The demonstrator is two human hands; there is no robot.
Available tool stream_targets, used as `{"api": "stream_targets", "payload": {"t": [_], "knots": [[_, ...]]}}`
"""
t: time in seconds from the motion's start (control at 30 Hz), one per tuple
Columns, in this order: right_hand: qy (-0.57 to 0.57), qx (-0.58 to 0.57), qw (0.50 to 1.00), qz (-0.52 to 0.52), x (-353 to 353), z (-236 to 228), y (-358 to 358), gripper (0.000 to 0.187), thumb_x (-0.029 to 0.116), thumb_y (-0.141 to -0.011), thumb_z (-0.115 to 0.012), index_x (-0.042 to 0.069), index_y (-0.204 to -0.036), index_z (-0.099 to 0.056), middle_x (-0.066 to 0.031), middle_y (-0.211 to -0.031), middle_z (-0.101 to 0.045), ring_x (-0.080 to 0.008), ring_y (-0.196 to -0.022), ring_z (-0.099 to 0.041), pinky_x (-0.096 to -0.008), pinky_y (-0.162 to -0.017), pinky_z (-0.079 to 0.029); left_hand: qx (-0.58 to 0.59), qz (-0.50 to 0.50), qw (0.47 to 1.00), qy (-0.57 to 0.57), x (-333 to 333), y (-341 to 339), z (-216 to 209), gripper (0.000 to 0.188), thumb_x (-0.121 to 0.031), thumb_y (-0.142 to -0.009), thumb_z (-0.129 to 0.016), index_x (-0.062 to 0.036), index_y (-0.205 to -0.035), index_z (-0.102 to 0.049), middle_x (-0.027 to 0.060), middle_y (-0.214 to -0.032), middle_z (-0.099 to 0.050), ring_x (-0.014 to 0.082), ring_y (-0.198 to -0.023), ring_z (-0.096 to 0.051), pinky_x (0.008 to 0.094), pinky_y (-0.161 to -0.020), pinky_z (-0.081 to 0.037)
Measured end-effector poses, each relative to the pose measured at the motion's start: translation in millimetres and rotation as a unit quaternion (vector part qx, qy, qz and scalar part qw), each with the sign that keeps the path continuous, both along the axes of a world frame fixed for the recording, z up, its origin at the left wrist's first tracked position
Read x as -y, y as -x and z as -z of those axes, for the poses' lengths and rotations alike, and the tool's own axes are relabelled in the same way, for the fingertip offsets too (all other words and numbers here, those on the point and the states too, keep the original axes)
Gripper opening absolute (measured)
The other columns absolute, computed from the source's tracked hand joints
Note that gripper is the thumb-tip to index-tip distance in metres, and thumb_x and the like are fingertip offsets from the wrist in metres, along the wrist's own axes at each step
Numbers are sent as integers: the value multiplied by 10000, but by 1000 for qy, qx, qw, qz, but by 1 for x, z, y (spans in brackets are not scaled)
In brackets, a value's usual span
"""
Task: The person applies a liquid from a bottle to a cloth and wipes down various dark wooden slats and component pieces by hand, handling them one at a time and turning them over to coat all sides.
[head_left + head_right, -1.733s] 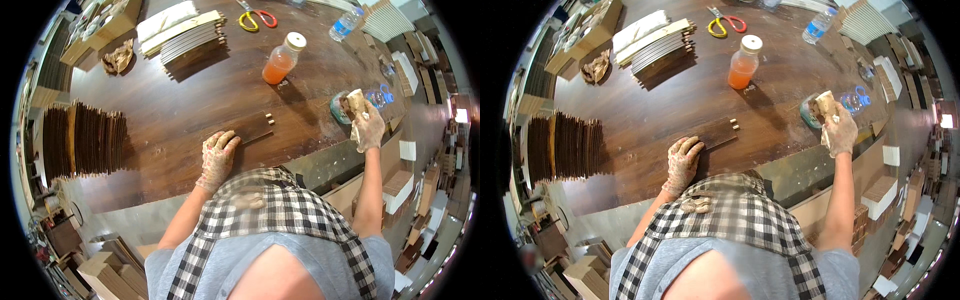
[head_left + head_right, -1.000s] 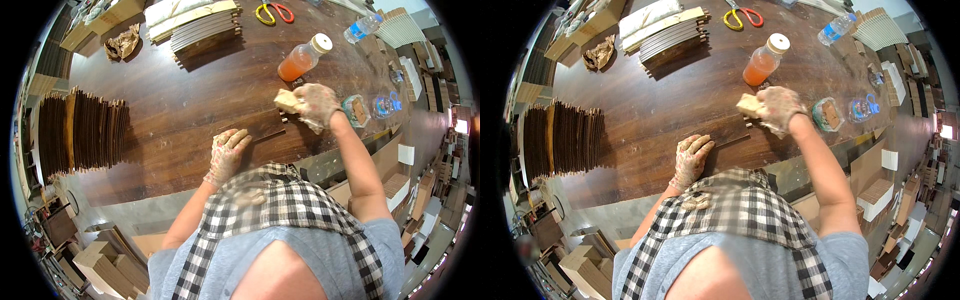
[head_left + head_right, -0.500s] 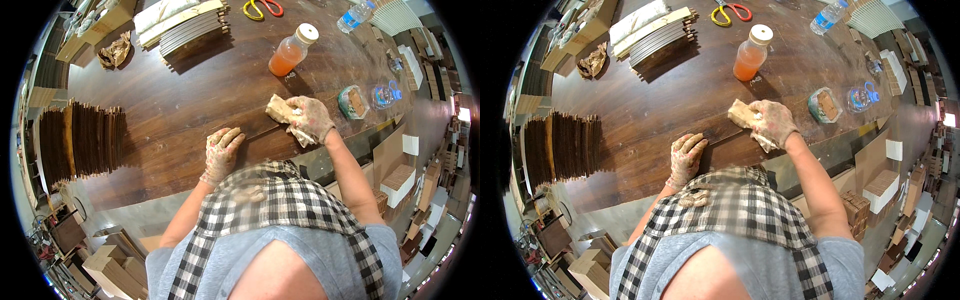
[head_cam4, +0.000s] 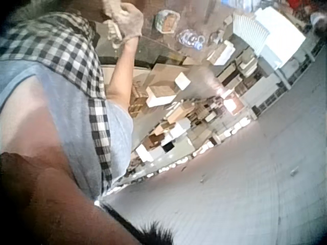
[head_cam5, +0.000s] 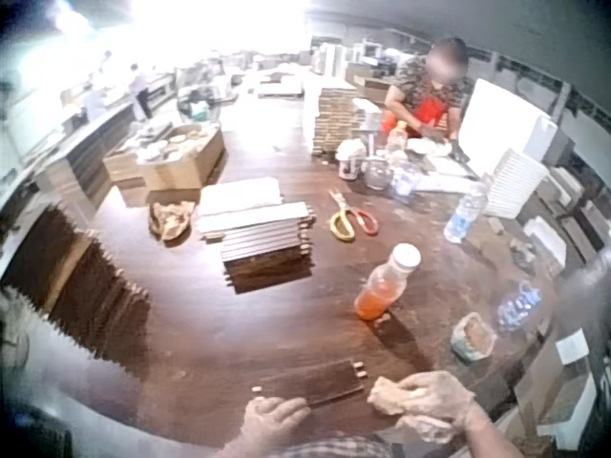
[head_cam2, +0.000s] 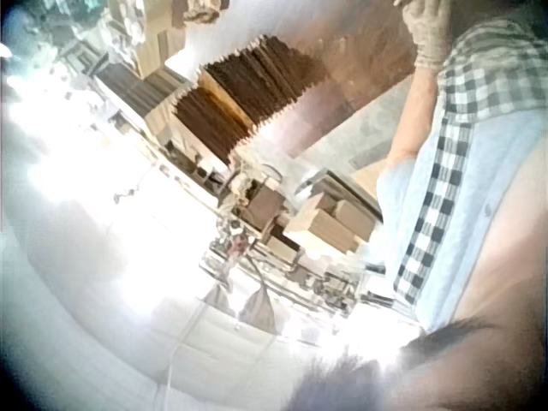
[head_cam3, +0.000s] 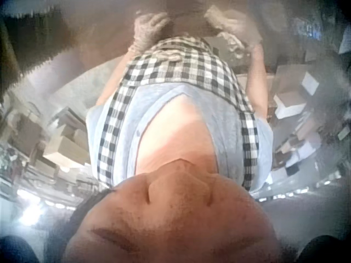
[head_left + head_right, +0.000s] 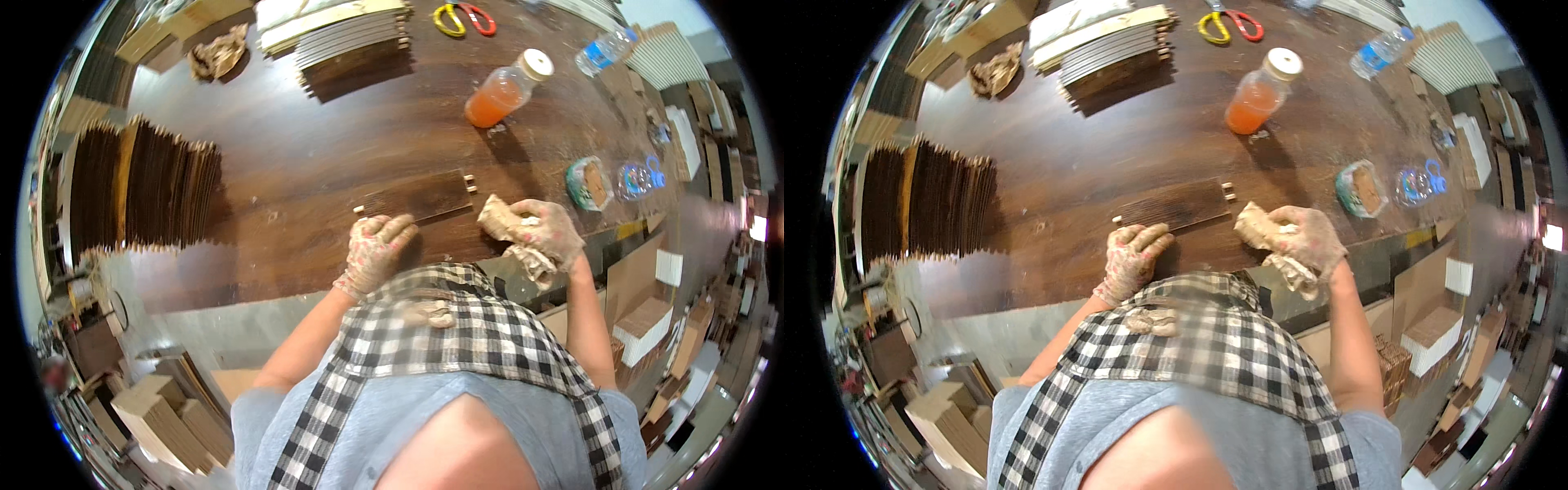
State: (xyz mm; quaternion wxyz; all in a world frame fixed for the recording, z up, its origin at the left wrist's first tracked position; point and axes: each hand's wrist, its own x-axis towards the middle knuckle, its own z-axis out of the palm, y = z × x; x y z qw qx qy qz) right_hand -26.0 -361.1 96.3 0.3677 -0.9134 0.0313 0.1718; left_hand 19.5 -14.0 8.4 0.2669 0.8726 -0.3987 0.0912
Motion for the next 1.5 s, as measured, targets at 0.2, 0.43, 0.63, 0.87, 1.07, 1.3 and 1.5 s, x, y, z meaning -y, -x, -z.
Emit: {"api": "stream_targets", "payload": {"t": [0.2, 0.43, 0.63, 0.87, 1.07, 1.3, 1.5], "knots": [[82, 143, 976, -142, -52, -9, -61, 556, 408, -731, -817, 38, -1133, -711, -150, -1042, -722, -316, -925, -719, -393, -851, -565, -143, 63, 986, -52, -6, 13, -1, 436, -152, -828, -654, -114, -1263, -658, 48, -1453, -571, 249, -843, -724, 407, -737, -577], [199, 105, 936, -270, -182, -32, -123, 261, 308, -846, -645, 92, -967, -726, -162, -993, -724, -362, -947, -708, -465, -847, -556, -176, 46, 976, -119, -5, 16, 3, 459, -85, -893, -590, -122, -1348, -632, 31, -1564, -478, 258, -805, -713, 397, -737, -585], [237, 35, 933, -268, -149, -26, -148, 362, 337, -765, -677, 130, -1049, -763, -157, -1015, -747, -336, -985, -720, -459, -876, -556, -69, -1, 997, 17, -2, 22, 19, 303, -131, -865, -640, -128, -1160, -704, -26, -1411, -609, 228, -680, -706, 368, -599, -584], [178, 42, 943, -278, -154, 0, -154, 369, 343, -722, -704, 119, -1012, -748, -167, -978, -744, -355, -967, -717, -457, -850, -555, -72, -25, 996, -38, -1, 23, 14, 230, -160, -901, -648, -119, -1118, -710, -37, -1361, -634, 185, -645, -695, 338, -580, -578], [376, -75, 903, -193, -57, -33, -133, 310, 359, -749, -711, 137, -957, -766, -127, -1020, -754, -322, -972, -719, -438, -860, -547, -125, -63, 990, -7, 7, 29, 39, 459, -324, -1035, -558, -197, -1475, -536, 84, -627, -641, 247, -600, -638, 383, -639, -553], [215, 142, 914, -314, -151, -48, -116, 250, 353, -840, -698, 120, -926, -723, -150, -916, -714, -329, -868, -720, -449, -779, -574, -80, -41, 996, -22, 1, 30, 19, 248, -127, -872, -646, -109, -1109, -715, 15, -1278, -672, 221, -684, -696, 391, -629, -580], [329, 92, 821, -458, -208, -34, -121, 250, 302, -856, -708, 73, -952, -735, -166, -949, -728, -327, -903, -734, -434, -799, -592, -124, -49, 991, 11, 6, 33, 21, 372, -198, -964, -588, -136, -1330, -619, 101, -842, -708, 280, -673, -682, 431, -647, -553]]}}
